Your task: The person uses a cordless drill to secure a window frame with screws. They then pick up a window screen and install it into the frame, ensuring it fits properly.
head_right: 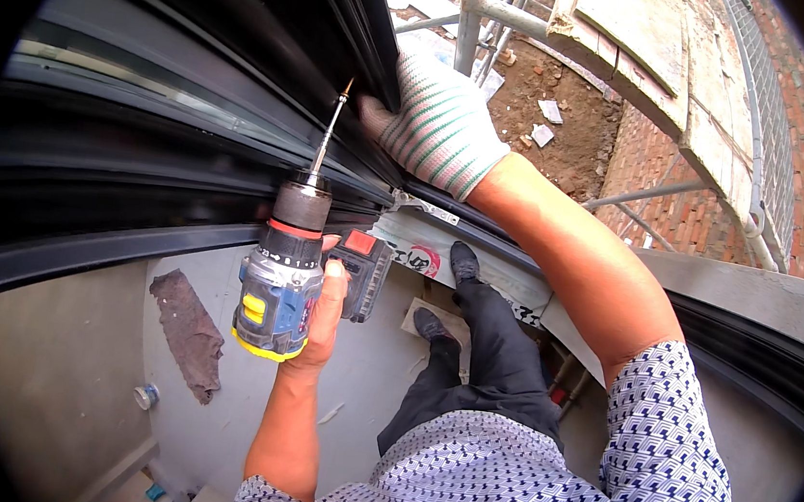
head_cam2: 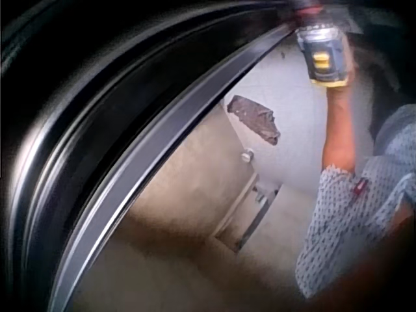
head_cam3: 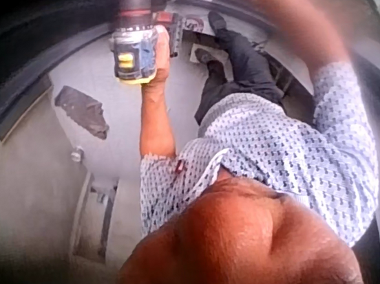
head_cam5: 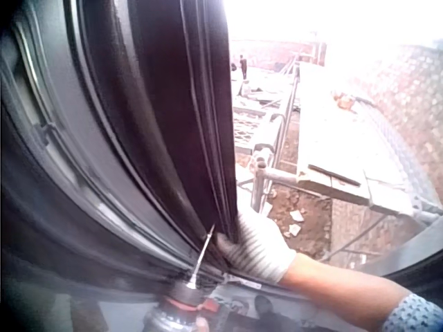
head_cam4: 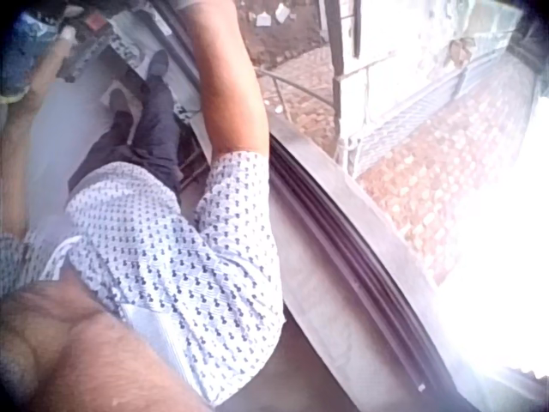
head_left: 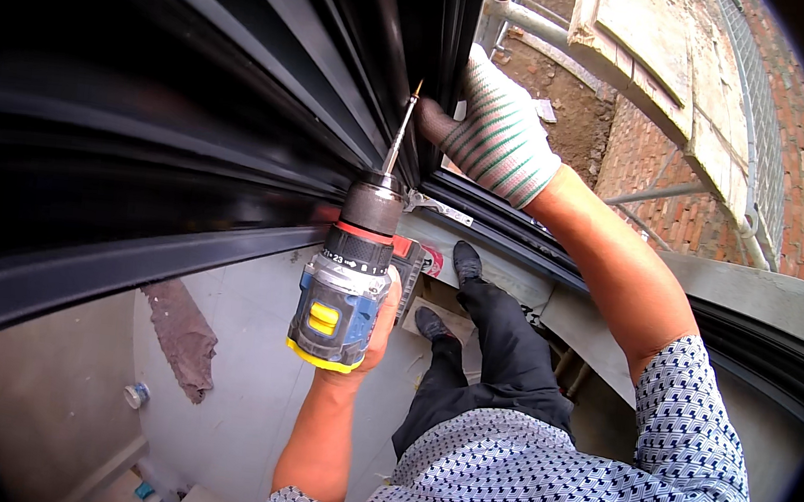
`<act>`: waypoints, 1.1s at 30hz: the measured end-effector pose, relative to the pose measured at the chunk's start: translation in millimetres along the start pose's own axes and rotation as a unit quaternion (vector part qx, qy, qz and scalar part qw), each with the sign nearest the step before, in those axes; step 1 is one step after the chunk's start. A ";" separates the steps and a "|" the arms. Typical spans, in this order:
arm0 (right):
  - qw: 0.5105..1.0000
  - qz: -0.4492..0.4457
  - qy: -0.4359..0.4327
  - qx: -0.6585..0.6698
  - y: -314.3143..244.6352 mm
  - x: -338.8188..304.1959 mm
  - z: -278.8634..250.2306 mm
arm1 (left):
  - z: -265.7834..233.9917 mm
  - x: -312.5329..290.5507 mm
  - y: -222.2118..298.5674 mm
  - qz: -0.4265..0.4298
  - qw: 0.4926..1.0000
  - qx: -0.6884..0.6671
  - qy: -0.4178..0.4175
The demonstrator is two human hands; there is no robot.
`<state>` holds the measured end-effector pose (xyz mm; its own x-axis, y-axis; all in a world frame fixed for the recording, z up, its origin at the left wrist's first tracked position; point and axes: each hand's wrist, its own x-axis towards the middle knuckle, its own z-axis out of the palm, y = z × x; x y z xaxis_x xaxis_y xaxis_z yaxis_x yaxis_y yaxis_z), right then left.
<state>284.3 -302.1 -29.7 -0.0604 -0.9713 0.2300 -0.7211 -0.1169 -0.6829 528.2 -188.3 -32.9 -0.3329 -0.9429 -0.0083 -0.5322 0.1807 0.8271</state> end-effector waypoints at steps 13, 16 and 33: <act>0.999 -0.016 0.033 0.004 -15.2 -1.4 -7.7 | -2.1 -8.4 4.4 -0.067 0.994 0.074 -0.046; 0.999 -0.019 0.043 0.003 -15.1 -2.8 -6.8 | -2.0 -8.2 7.2 -0.063 0.994 0.087 -0.037; 1.000 -0.001 0.028 0.005 -20.5 -4.2 -16.7 | -4.8 -11.2 10.9 0.036 0.976 0.213 -0.007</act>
<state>287.8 -292.1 -5.0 -0.0987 -0.9579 0.2695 -0.7149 -0.1201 -0.6888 529.9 -177.1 -21.1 -0.3909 -0.9199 0.0307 -0.7812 0.3492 0.5176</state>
